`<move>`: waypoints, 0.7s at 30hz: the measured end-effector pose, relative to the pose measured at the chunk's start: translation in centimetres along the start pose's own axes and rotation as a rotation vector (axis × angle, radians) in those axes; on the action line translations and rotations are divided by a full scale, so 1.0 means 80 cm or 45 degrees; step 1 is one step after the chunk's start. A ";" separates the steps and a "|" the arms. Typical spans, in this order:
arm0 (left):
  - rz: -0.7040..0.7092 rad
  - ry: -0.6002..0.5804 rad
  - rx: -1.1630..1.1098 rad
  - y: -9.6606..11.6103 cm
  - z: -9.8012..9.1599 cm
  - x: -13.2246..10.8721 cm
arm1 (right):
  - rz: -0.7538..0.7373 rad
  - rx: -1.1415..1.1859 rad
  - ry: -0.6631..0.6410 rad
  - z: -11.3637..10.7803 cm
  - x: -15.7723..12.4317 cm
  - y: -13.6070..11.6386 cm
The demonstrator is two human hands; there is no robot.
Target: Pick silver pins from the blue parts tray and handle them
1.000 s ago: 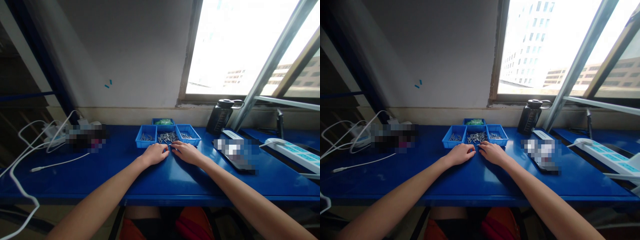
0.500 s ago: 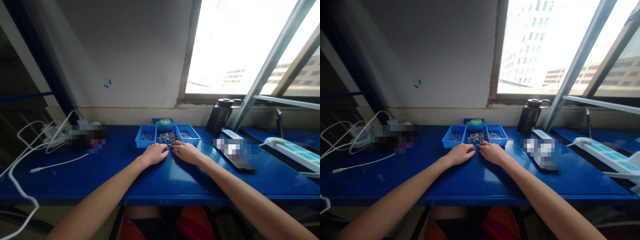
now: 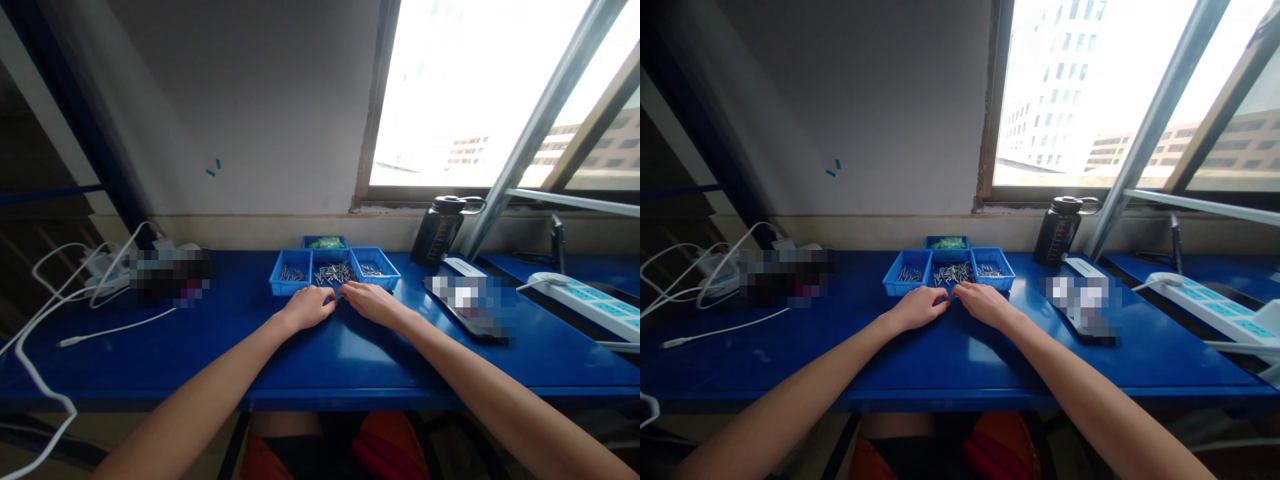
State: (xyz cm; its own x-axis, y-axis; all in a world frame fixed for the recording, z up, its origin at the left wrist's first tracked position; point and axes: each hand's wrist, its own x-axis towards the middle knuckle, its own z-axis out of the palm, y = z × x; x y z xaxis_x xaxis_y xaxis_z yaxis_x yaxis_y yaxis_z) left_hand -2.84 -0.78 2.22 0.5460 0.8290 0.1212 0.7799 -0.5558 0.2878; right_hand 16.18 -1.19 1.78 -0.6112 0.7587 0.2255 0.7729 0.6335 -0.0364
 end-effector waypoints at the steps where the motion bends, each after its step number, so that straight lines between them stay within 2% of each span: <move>1: 0.001 0.000 0.001 0.000 0.000 0.000 | -0.012 -0.002 0.010 0.000 0.000 0.000; 8: 0.030 0.007 -0.013 -0.002 0.001 0.000 | -0.054 0.016 0.070 -0.003 -0.002 0.001; 14: 0.001 0.036 -0.036 -0.002 0.001 0.000 | 0.012 0.365 0.182 -0.009 -0.001 0.001; 21: 0.040 0.026 -0.019 -0.001 -0.001 0.000 | 0.158 0.709 0.116 -0.007 -0.001 0.001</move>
State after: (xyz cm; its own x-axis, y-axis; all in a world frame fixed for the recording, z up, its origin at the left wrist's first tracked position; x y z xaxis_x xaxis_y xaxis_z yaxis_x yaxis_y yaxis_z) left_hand -2.94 -0.76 2.23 0.5638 0.8122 0.1496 0.7577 -0.5808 0.2977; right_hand 16.35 -1.30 2.29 -0.4853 0.8321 0.2685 0.6169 0.5435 -0.5693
